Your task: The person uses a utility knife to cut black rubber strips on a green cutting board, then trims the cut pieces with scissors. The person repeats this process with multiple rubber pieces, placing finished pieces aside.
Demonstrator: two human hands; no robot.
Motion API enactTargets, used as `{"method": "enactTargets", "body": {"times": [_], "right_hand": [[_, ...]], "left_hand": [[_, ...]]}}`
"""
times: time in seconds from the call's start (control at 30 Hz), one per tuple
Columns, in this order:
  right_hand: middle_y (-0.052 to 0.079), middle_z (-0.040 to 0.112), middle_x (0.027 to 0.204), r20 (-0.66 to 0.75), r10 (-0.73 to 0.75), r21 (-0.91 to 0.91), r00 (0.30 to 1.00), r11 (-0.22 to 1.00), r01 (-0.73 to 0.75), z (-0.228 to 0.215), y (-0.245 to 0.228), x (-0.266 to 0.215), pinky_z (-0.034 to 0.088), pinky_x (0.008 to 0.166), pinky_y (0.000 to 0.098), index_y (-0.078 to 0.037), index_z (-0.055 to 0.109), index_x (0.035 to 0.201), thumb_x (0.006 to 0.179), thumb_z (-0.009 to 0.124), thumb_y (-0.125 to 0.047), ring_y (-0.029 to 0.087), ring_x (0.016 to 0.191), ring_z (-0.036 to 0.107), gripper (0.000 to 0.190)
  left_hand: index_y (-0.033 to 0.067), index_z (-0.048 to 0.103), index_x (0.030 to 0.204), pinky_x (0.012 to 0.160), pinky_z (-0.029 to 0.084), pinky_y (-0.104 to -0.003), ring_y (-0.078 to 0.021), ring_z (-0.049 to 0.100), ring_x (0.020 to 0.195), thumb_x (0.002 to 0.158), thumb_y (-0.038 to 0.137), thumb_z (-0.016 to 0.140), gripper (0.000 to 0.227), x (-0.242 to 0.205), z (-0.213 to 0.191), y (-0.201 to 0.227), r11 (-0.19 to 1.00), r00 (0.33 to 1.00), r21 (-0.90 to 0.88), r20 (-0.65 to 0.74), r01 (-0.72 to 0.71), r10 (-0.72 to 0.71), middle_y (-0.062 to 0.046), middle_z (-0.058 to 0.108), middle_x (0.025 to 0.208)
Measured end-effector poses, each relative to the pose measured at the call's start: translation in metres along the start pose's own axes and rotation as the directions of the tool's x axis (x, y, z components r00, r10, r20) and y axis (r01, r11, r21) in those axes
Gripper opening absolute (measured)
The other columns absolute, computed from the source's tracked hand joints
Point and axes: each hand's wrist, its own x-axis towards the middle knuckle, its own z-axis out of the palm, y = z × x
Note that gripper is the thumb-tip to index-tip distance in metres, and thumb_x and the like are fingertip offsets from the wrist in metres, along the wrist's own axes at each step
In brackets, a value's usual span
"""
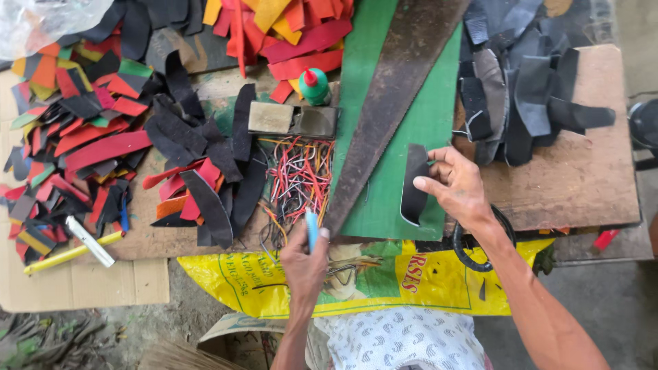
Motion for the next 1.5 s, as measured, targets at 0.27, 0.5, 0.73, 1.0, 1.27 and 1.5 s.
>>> {"method": "enactTargets", "body": {"times": [0.27, 0.5, 0.73, 1.0, 1.27, 1.5], "right_hand": [[0.004, 0.070, 0.098, 0.183, 0.080, 0.202, 0.980, 0.972, -0.117, 0.006, 0.002, -0.041, 0.053, 0.078, 0.0236, 0.002, 0.061, 0.123, 0.085, 0.076, -0.004, 0.009, 0.087, 0.065, 0.042], [0.005, 0.072, 0.101, 0.361, 0.088, 0.329, 0.928, 0.919, -0.216, 0.028, 0.000, -0.060, 0.055, 0.083, 0.0256, 0.002, 0.060, 0.121, 0.086, 0.075, -0.005, 0.010, 0.092, 0.067, 0.039], [0.006, 0.071, 0.099, 0.308, 0.121, 0.317, 0.944, 0.922, -0.222, 0.018, 0.009, -0.061, 0.056, 0.079, 0.0259, 0.002, 0.061, 0.120, 0.084, 0.076, -0.004, 0.011, 0.087, 0.067, 0.040], [0.006, 0.070, 0.095, 0.154, 0.044, 0.200, 0.987, 0.977, -0.075, 0.037, 0.003, -0.065, 0.054, 0.077, 0.0243, 0.004, 0.063, 0.120, 0.087, 0.075, -0.003, 0.009, 0.085, 0.065, 0.036], [0.001, 0.067, 0.089, -0.226, -0.236, -0.065, 0.945, 0.972, 0.227, -0.005, -0.015, -0.039, 0.051, 0.067, 0.0235, 0.003, 0.062, 0.114, 0.090, 0.076, -0.001, 0.005, 0.077, 0.060, 0.028], [0.001, 0.071, 0.100, -0.351, -0.323, -0.240, 0.879, 0.938, 0.249, -0.135, -0.062, 0.038, 0.049, 0.067, 0.0249, 0.000, 0.066, 0.129, 0.098, 0.073, -0.001, 0.007, 0.080, 0.063, 0.031]], "left_hand": [[-0.0021, 0.076, 0.110, 0.050, 0.040, -0.027, -0.0057, 0.052, 0.057, 0.094, 0.015, 0.079, 0.024, 0.001, 0.020, 0.029, 0.994, 0.993, 0.024, 0.057, -0.105, 0.104, 0.000, 0.064, 0.072], [0.0021, 0.069, 0.121, 0.039, 0.044, -0.023, -0.0035, 0.053, 0.049, 0.083, 0.008, 0.078, 0.039, 0.027, 0.056, 0.046, 0.878, 0.933, -0.424, 0.356, 0.220, -0.062, -0.001, 0.071, 0.083], [0.0008, 0.067, 0.124, 0.038, 0.043, -0.023, -0.0042, 0.053, 0.047, 0.091, 0.014, 0.074, 0.036, 0.042, 0.038, 0.031, 0.873, 0.990, -0.478, 0.135, 0.091, -0.030, -0.003, 0.067, 0.075], [0.0005, 0.065, 0.128, 0.039, 0.042, -0.023, -0.0045, 0.053, 0.048, 0.084, 0.014, 0.081, 0.048, 0.024, 0.063, 0.021, 0.883, 0.927, -0.390, 0.357, 0.260, -0.116, -0.002, 0.072, 0.084], [0.0043, 0.071, 0.120, 0.039, 0.038, -0.024, -0.0039, 0.050, 0.050, 0.085, 0.017, 0.079, 0.038, -0.016, 0.063, 0.004, 0.957, 0.927, -0.165, 0.333, 0.239, -0.174, -0.001, 0.065, 0.075], [0.0013, 0.072, 0.111, 0.050, 0.040, -0.024, -0.0035, 0.051, 0.060, 0.089, 0.019, 0.079, 0.029, -0.001, 0.013, -0.015, 0.998, 0.998, 0.002, 0.019, 0.067, -0.067, 0.003, 0.065, 0.073]]}}
